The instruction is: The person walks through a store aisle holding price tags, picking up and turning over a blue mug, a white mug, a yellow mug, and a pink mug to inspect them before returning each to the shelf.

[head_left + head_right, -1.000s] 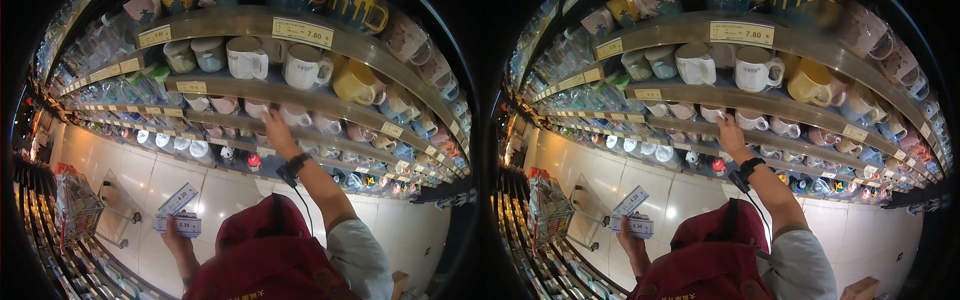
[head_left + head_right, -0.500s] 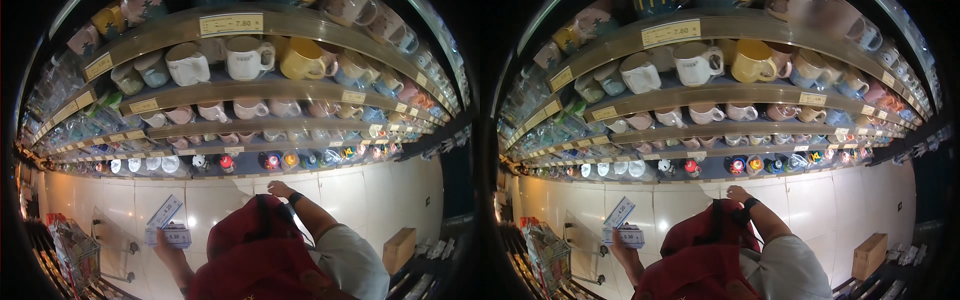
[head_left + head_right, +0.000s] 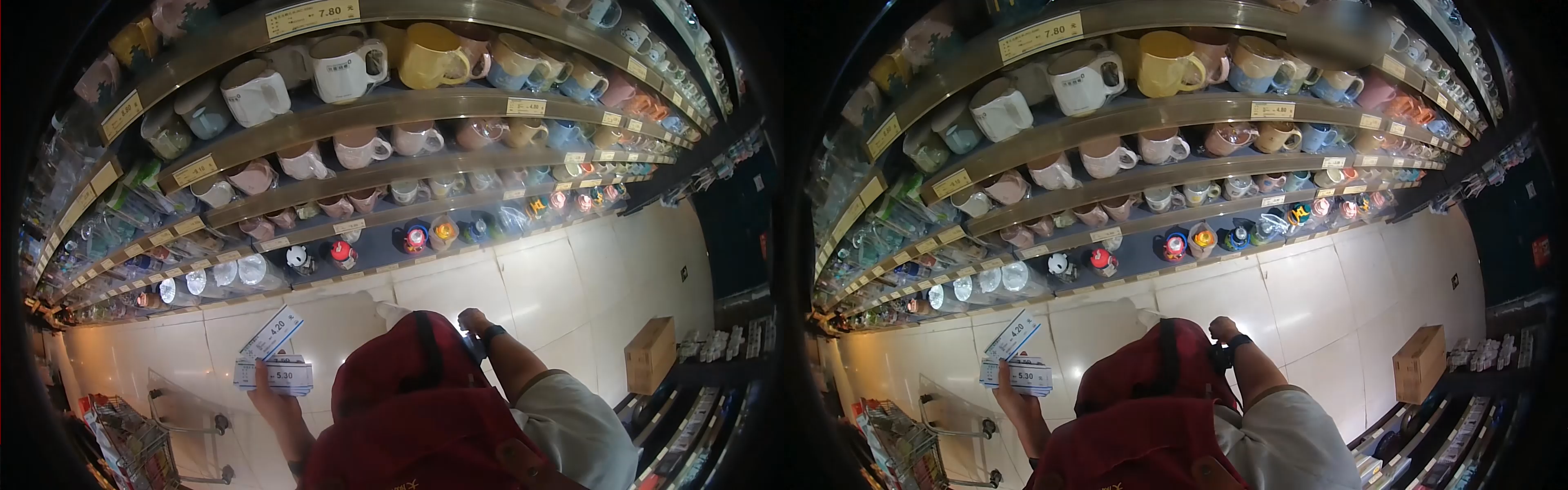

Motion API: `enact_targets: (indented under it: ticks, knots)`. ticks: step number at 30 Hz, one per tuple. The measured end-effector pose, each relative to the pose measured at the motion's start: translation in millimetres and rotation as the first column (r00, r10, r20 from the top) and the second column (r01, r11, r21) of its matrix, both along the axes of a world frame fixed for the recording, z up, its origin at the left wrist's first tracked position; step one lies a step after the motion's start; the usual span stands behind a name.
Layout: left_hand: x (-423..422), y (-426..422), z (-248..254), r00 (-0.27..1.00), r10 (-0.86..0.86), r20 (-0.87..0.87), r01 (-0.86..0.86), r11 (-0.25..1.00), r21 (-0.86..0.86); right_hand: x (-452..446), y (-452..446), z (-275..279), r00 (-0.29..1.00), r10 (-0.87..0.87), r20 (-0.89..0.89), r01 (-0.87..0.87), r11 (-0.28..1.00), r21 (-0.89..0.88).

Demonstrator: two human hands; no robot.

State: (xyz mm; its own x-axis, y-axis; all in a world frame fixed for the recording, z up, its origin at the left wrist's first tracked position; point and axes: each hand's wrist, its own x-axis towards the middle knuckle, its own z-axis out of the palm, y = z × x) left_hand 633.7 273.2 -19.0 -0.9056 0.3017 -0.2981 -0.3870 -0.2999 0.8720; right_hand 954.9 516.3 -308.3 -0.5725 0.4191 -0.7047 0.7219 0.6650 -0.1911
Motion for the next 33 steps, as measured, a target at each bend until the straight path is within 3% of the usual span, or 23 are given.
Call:
enact_targets:
  ticks: [3, 5, 7, 9, 11, 13, 15, 18, 20, 23, 24, 27, 29, 31, 33]
  knots:
    - [3, -11, -2, 1.0, 0.018, 0.005, -0.018, 1.0, -0.002, 14, -4, -31, 0.985, -0.136, -0.105, 0.13, 0.989, -0.065]
    - [5, -20, -3, 0.999, 0.038, 0.002, -0.038, 0.999, -0.007, 25, -4, -70, 0.781, -0.438, -0.445, 0.318, 0.892, -0.321]
    - [9, -30, -3, 0.996, 0.086, 0.006, -0.085, 0.995, -0.056, 6, -4, -55, 0.843, -0.397, -0.363, 0.317, 0.912, -0.262]
    - [14, -40, 1, 0.993, 0.117, -0.021, -0.118, 0.991, -0.059, -27, -2, -1, 0.545, -0.826, -0.147, 0.74, 0.556, -0.378]
    - [18, -51, 1, 0.986, 0.155, -0.057, -0.159, 0.985, -0.065, -43, 17, -9, 0.605, -0.788, -0.115, 0.712, 0.6, -0.364]
    - [17, -63, -2, 0.968, 0.244, -0.063, -0.25, 0.962, -0.113, -61, 42, -21, 0.699, -0.657, -0.282, 0.608, 0.754, -0.249]
    - [15, -73, -9, 0.966, 0.243, -0.086, -0.252, 0.96, -0.119, -81, 70, -20, 0.731, -0.59, -0.344, 0.549, 0.807, -0.217]
    - [18, -61, -4, 0.969, 0.231, -0.089, -0.242, 0.959, -0.147, -114, 103, 27, 0.73, -0.575, -0.368, 0.574, 0.809, -0.126]
    - [20, -43, 0, 0.967, 0.241, -0.085, -0.252, 0.953, -0.169, -130, 131, 35, 0.824, -0.406, -0.397, 0.461, 0.886, 0.052]
    - [21, -9, 1, 0.947, 0.306, -0.097, -0.32, 0.926, -0.2, -142, 174, 33, 0.801, -0.38, -0.463, 0.49, 0.86, 0.142]
    - [22, 3, 2, 0.95, 0.3, -0.089, -0.312, 0.923, -0.227, -148, 188, 29, 0.834, -0.329, -0.444, 0.472, 0.842, 0.263]
    - [24, 36, 7, 0.961, 0.266, -0.077, -0.277, 0.915, -0.294, -157, 212, 49, 0.762, -0.324, -0.561, 0.516, 0.828, 0.222]
    - [24, 55, 9, 0.966, 0.247, -0.069, -0.256, 0.91, -0.325, -169, 229, 54, 0.81, -0.357, -0.465, 0.498, 0.838, 0.224]
    - [25, 71, 11, 0.973, 0.232, -0.012, -0.222, 0.914, -0.34, -177, 247, 47, 0.89, -0.21, -0.404, 0.336, 0.902, 0.27]
    - [31, 91, 16, 0.965, 0.261, -0.014, -0.248, 0.897, -0.367, -184, 259, 34, 0.919, -0.2, -0.341, 0.29, 0.927, 0.239]
